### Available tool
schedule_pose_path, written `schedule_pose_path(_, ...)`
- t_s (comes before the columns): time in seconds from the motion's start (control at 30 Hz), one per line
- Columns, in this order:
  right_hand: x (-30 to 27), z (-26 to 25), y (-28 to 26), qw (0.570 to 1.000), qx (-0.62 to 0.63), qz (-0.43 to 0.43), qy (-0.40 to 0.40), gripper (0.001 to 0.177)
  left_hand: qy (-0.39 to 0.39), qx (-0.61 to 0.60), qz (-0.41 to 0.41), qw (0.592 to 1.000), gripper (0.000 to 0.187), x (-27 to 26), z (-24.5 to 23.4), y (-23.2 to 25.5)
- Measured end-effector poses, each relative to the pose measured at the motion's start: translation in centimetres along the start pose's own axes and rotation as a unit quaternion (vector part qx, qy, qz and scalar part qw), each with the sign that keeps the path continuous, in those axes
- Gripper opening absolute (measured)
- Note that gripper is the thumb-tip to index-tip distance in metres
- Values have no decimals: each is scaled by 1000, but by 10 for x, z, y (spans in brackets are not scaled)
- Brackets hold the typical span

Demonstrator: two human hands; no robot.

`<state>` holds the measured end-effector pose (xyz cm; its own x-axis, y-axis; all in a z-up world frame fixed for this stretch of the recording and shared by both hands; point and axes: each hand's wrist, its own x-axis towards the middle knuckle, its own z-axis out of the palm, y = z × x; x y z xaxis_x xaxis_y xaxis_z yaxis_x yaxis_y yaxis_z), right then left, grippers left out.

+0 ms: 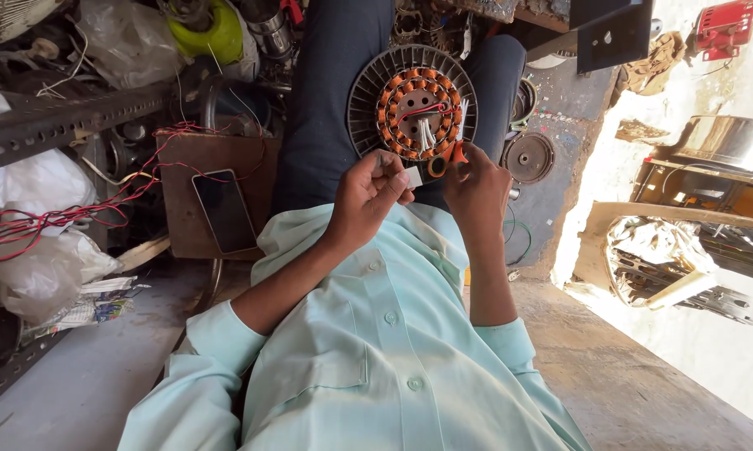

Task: The recorder is repairing the winding of a ceiling fan motor by connecting and securing wires.

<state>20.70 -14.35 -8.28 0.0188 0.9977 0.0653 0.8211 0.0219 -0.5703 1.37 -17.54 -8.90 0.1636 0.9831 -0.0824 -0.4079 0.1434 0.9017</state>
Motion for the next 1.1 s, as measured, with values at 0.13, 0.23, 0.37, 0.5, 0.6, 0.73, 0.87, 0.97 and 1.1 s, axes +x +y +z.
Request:
schedule_pose_path(0.13,10,-5,-15,999,-11,28,-32,56,15,-23,-23,999,12,-1,-2,-2)
schedule_pose_path(0.23,16,-5,-16,993,-32,72,-84,49,21,19,-18,999,13,-5,0,-1)
schedule_pose_path(0.37,16,-17,-13,994,-29,60,-81,55,27,52,-8,998,14,-5,3,3)
schedule_pose_path(0.5,4,-34,23,972,98,160,-139,41,25,55,14,998,14,-6,3,9)
schedule_pose_path(0.6,-25,-35,55,900,367,163,-169,42,29,48,31,998,13,-6,6,16)
schedule_pose_path(0.73,-68,-22,69,736,616,65,-272,46,44,54,57,996,13,-2,11,23)
schedule_pose_path(0.87,-81,-17,45,666,675,-7,-318,51,44,51,59,996,12,-3,14,31)
schedule_pose_path(0.97,-84,-19,39,678,647,78,-340,56,31,46,66,996,11,-4,15,32)
schedule_pose_path(1.1,-75,-20,29,699,651,56,-289,53,43,71,79,993,11,-4,11,30)
